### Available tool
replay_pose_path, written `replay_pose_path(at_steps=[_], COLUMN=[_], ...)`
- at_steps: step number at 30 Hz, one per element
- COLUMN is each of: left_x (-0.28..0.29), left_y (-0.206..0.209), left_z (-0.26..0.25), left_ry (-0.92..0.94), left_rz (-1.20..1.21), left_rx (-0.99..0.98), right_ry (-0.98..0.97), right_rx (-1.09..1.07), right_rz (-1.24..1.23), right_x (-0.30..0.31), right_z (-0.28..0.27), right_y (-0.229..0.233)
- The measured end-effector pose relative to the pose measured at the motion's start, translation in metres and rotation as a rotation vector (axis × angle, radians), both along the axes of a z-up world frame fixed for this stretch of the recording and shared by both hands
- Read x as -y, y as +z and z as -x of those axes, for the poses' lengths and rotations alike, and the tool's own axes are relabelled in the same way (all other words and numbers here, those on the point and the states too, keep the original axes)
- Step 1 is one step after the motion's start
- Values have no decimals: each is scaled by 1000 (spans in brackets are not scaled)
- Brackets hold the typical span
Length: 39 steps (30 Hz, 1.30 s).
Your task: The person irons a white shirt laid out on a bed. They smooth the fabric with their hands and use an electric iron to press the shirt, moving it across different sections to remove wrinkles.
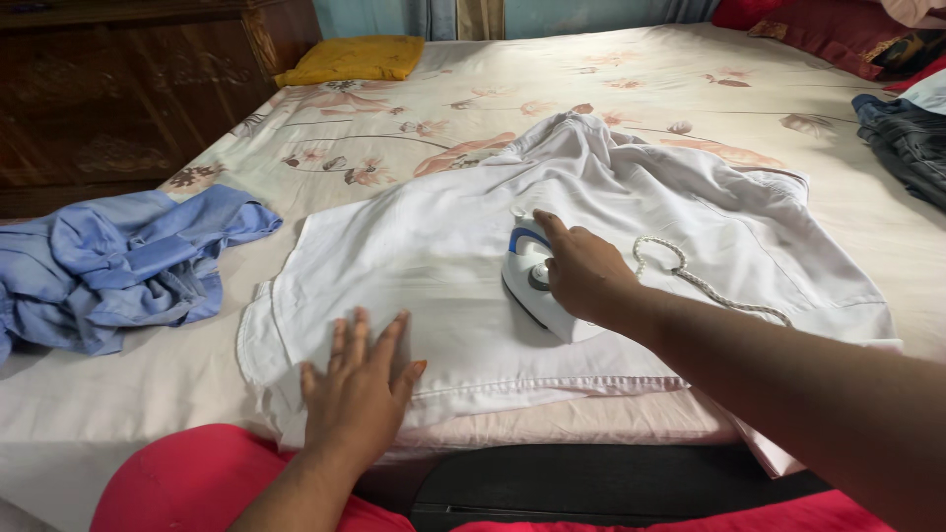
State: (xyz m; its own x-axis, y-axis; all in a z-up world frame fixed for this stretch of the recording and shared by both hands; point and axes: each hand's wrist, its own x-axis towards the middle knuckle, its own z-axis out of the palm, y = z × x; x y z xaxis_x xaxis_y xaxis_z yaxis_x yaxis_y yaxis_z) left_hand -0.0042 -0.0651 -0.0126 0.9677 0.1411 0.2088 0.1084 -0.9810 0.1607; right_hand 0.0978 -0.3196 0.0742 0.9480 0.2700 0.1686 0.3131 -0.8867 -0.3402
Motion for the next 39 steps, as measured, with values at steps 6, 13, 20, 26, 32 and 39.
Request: replay_pose_path(at_steps=[6,13,20,26,32,39], left_x=[-5,-5,1,8,20,52], left_y=[11,9,10,7,20,53], left_z=[1,-2,-2,-4,-10,-41], left_ry=[124,131,138,-76,-52,-44], left_rz=[104,111,-15,-18,-36,-66], left_rx=[-193,-187,-153,-145,-272,-509], right_ry=[-204,-334,-338,-450,-428,-413], right_rx=[-67,79,133,93,265,-65], right_rz=[120,187,136,199,184,8], right_x=[40,126,142,160,178,182], right_z=[19,2,-9,31,-5,-37], right_y=[-2,-8,-13,-13,-28,-8])
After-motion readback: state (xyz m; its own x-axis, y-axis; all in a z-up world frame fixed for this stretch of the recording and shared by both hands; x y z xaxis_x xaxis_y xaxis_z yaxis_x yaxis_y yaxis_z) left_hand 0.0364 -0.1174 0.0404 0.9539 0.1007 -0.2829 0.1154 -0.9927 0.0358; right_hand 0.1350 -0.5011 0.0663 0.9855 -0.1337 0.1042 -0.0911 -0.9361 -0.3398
